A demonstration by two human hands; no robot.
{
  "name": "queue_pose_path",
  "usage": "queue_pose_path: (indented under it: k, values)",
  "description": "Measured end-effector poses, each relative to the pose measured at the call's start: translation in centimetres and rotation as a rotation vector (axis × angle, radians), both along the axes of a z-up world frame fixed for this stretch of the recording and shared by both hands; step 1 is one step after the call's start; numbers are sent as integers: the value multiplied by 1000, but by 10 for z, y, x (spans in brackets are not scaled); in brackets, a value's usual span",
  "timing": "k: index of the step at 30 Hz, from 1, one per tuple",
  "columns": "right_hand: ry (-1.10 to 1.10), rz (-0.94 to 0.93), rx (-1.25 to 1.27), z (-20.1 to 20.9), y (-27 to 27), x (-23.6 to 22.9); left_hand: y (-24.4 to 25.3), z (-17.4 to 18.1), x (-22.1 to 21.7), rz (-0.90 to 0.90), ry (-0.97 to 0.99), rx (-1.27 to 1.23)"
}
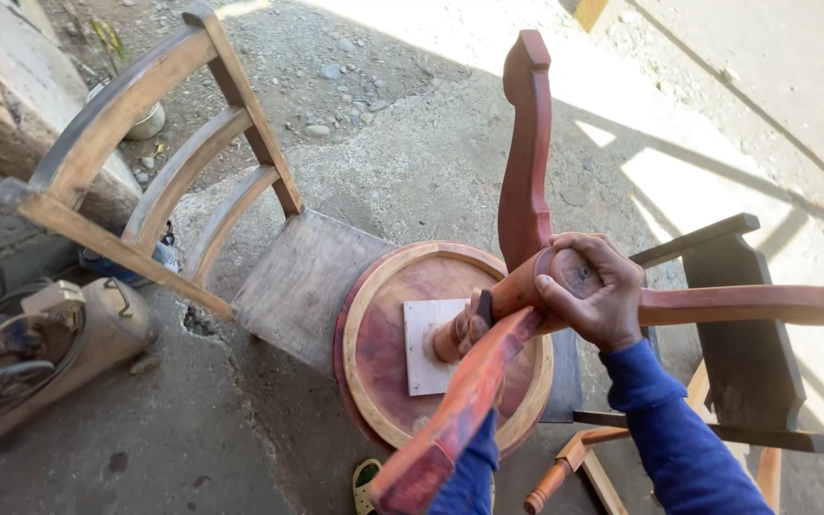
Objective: Sanding a wooden table base with sandpaper to smooth the surface.
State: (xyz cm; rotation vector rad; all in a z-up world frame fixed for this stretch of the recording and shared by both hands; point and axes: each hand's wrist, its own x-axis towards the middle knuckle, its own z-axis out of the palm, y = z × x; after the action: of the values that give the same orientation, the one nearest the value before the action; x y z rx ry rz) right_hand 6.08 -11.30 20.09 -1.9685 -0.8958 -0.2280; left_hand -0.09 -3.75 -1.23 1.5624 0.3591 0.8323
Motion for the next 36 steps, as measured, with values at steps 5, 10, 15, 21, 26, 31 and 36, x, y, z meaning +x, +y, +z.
queue_pose_path:
  k: [5, 10, 15, 21, 26, 31, 36]
  values:
    - [-31, -32, -6, 1, -1, -3, -28, 0, 2, 54, -52, -167]
    - [-105, -21, 19, 4, -3, -2, -48, -14, -8, 137, -95, -318]
    - [-99, -67, 64, -4, -8, 1, -120, 10, -14, 70, 5, -172]
    - [-130, -121, 46, 5, -8, -5, -146, 62, -63, -81, 219, 68]
    - [-68, -98, 55, 12, -15, 0, -101, 162, -153, 28, 194, 441]
    - [-62, -57, 46, 2, -18, 5, 9, 268, -243, 484, 268, 1215]
    - [-22, -86, 50, 7, -12, 4, 67, 251, -223, 278, 446, 1704]
